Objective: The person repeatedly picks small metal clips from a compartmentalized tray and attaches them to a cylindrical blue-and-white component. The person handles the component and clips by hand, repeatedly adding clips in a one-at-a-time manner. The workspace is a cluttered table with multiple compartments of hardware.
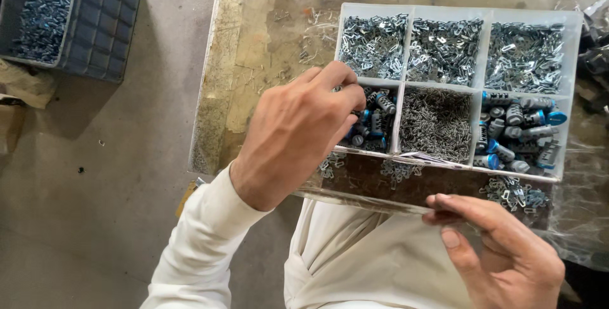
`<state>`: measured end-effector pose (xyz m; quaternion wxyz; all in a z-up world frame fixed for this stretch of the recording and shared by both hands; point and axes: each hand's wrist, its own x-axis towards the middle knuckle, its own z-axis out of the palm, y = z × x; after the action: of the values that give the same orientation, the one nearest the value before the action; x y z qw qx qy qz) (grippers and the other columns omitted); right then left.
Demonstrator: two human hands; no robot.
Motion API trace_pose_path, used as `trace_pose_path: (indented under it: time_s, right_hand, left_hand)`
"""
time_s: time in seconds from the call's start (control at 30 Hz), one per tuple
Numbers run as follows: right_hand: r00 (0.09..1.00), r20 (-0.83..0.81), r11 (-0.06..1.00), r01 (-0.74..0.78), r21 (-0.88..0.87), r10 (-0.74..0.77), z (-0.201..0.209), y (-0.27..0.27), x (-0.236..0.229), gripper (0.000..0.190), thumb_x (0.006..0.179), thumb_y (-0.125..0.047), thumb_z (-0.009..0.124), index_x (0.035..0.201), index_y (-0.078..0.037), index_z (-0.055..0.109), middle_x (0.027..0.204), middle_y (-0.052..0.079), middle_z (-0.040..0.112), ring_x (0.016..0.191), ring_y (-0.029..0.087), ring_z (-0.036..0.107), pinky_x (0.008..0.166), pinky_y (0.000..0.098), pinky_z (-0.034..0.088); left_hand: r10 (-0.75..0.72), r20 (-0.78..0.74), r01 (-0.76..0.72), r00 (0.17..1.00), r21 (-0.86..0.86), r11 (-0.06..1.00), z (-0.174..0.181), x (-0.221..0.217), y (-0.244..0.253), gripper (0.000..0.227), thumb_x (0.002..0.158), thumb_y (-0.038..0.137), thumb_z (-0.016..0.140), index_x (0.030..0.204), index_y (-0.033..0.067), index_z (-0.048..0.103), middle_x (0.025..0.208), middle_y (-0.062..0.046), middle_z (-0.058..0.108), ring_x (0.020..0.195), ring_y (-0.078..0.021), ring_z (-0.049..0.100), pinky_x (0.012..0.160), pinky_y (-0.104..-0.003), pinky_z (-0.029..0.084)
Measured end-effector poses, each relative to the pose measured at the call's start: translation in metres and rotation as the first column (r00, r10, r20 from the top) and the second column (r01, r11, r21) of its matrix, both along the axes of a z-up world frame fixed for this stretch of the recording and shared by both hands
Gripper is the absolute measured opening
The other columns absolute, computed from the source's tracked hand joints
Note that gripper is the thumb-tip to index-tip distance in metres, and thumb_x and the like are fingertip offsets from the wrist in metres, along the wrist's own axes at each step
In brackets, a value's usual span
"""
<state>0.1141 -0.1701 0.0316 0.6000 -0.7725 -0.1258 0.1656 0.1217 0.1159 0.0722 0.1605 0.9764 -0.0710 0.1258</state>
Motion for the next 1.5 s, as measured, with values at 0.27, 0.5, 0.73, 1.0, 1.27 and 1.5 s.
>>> trace_pose_path:
  time_s: [0.27,0.5,0.73,1.0,1.27,1.5]
  right_hand:
    - [0.978,0.206,0.994,0.053,-0.098,-0.032,-0.002,0.006,-0.009,0.037,0.081,-0.003,0.075,0.116,0.006,0.070,0.107,0.020,0.074,0.093,0.020,0.075,0.082,0.0287,0.060]
    - [0.989,0.090,0.981,0.128,-0.143,-0.116,-0.019,-0.008,-0.012,0.020,0.087,-0.001,0.076,0.106,0.004,0.075,0.101,0.017,0.076,0.081,0.013,0.073,0.061,0.0185,0.055]
    - [0.986,0.130,0.977,0.122,-0.176,-0.100,0.011,0.014,0.005,0.028,0.086,-0.008,0.078,0.112,0.003,0.071,0.101,0.015,0.076,0.089,0.017,0.076,0.082,0.0267,0.062]
    - [0.586,0.641,0.723,0.131,-0.678,0.495,0.045,0.046,0.090,0.034,0.071,-0.015,0.086,0.102,-0.004,0.078,0.138,0.027,0.061,0.137,0.046,0.047,0.110,0.0521,0.043]
    - [0.791,0.565,0.824,0.145,-0.548,0.236,0.033,0.046,0.081,0.028,0.079,-0.008,0.084,0.106,-0.008,0.077,0.145,0.016,0.064,0.145,0.033,0.052,0.117,0.0430,0.045]
    - [0.833,0.507,0.834,0.105,-0.541,0.223,0.020,0.030,0.081,0.022,0.083,-0.008,0.084,0.104,-0.007,0.076,0.137,0.013,0.067,0.146,0.029,0.055,0.120,0.0409,0.045]
  left_hand:
    - [0.011,0.021,0.004,1.000,-0.621,0.784,-0.006,-0.054,-0.053,0.023,0.092,0.015,0.084,0.114,0.0118,0.075,0.107,-0.004,0.078,0.086,-0.0131,0.076,0.076,-0.024,0.062]
    - [-0.122,-0.218,-0.173,0.968,-0.936,0.306,-0.027,-0.080,-0.090,0.051,0.090,0.006,0.084,0.137,0.0077,0.066,0.122,-0.010,0.074,0.105,-0.0145,0.076,0.092,-0.026,0.065]
    - [-0.059,-0.112,-0.064,0.992,-0.848,0.525,-0.016,-0.069,-0.076,0.047,0.091,0.013,0.086,0.134,0.0135,0.068,0.120,-0.008,0.075,0.110,-0.0180,0.076,0.097,-0.028,0.063]
    - [-0.051,-0.011,0.033,0.999,-0.610,0.792,-0.004,0.005,-0.040,0.042,0.094,0.017,0.080,0.133,0.0158,0.064,0.113,0.001,0.078,0.144,-0.0232,0.057,0.126,-0.045,0.038]
    - [-0.201,-0.094,0.100,0.975,-0.623,0.776,-0.017,0.044,-0.041,0.038,0.092,0.014,0.075,0.128,0.0171,0.063,0.105,0.001,0.080,0.145,-0.0261,0.049,0.130,-0.053,0.018]
    - [-0.254,-0.109,0.106,0.961,-0.704,0.703,-0.018,0.039,-0.034,0.040,0.090,0.012,0.074,0.128,0.0153,0.060,0.103,-0.001,0.078,0.145,-0.0280,0.046,0.130,-0.053,0.015]
